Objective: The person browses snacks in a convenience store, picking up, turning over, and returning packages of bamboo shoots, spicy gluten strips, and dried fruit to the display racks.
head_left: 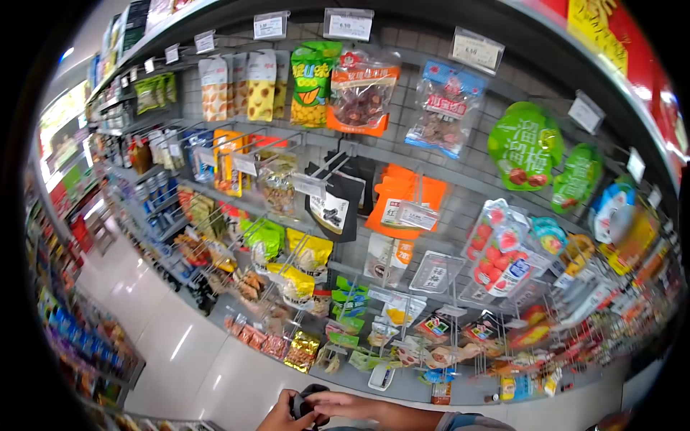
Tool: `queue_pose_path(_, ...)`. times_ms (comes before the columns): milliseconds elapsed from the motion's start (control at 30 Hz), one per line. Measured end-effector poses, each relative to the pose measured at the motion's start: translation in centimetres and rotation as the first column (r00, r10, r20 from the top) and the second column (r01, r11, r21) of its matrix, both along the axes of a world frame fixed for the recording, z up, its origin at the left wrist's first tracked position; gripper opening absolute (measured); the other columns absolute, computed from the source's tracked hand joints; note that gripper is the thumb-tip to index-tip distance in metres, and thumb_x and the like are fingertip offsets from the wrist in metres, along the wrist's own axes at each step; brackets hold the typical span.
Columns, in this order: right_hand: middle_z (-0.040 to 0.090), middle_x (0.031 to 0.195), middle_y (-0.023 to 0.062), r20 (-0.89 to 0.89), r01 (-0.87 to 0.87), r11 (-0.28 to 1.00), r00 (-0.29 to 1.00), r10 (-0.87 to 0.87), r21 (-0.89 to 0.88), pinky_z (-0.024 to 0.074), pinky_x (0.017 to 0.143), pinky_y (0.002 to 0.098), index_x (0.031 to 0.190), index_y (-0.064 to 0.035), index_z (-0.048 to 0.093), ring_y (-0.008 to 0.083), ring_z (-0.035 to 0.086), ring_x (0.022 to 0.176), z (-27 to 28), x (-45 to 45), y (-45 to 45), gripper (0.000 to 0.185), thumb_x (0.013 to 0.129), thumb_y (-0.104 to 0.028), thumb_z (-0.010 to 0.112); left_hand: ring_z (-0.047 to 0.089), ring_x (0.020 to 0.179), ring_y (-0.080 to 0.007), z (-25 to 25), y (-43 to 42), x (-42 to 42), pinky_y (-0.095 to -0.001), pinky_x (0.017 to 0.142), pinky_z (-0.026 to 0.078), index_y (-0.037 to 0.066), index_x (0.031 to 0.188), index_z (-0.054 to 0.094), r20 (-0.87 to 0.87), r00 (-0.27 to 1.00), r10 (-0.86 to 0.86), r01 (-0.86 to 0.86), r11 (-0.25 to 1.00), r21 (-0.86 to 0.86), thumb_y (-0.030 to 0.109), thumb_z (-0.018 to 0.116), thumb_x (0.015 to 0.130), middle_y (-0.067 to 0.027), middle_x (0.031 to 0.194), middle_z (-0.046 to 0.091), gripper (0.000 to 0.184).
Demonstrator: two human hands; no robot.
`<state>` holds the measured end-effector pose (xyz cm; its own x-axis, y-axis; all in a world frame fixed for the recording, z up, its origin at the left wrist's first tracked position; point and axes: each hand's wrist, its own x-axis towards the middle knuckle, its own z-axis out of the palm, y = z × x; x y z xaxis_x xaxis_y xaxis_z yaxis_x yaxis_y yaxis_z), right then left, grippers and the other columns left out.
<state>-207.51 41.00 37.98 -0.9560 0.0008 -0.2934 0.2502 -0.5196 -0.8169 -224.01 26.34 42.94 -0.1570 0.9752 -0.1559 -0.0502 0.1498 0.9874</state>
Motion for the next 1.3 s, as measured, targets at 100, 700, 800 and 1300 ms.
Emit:
queue_pose_path(100,0.061,0.124,0.0102,-0.145,0.23,0.972,0.964,-0.221,0.051,0.0494,0.097,0.0327,0.141,-0.0027,0.046,0.0162,0.061,0.112,-0.1,-3.3,0.2,0.045,0.105,-0.031,0.049,0.051,0.076,-0.0121,0.9,1.3,-5.6,-0.0252,0.064,0.047,0.005,0.113,0.042,-0.057,0.994,-0.099,0.104,0.99,0.094,0.005,0.065,0.093,-0.0016,0.086,0.05,0.031)
queue_pose_path(700,0.041,0.149,0.0086,-0.479,0.937,0.188,0.025,-0.878,-0.296,0.0309,0.115,0.0502,0.143,-0.0112,0.037,0.0299,0.029,0.145,9.8,-19.6,20.1,0.058,0.094,-0.023,0.068,0.06,0.083,-0.0151,0.8,0.2,-24.5,-0.0254,0.073,0.047,0.002,0.082,0.057,-0.085,0.99,-0.117,0.137,0.942,0.307,-0.019,0.036,0.063,-0.0117,0.102,0.068,0.035)
queue_pose_path(800,0.049,0.142,0.0058,-0.499,0.854,0.265,0.006,-0.866,-0.448,0.0319,0.115,0.0496,0.127,-0.0126,0.054,0.0269,0.035,0.139,9.8,-20.2,23.5,0.038,0.094,-0.022,0.069,0.056,0.073,-0.0135,-0.2,-1.1,-25.1,-0.0235,0.062,0.043,0.005,0.092,0.055,-0.037,0.999,-0.04,0.049,0.958,0.284,-0.017,0.034,0.064,-0.0092,0.091,0.063,0.041)
queue_pose_path(1300,0.048,0.143,0.0042,-0.504,0.759,0.381,0.08,-0.86,-0.528,0.029,0.114,0.0571,0.137,-0.0186,0.045,0.0253,0.043,0.134,7.5,-20.5,27.0,0.044,0.096,-0.018,0.063,0.048,0.061,-0.0097,-0.8,-1.2,-24.5,-0.022,0.048,0.037,0.009,0.109,0.05,0.079,0.978,0.192,-0.205,0.951,0.233,-0.012,0.04,0.076,-0.0024,0.08,0.055,0.04)
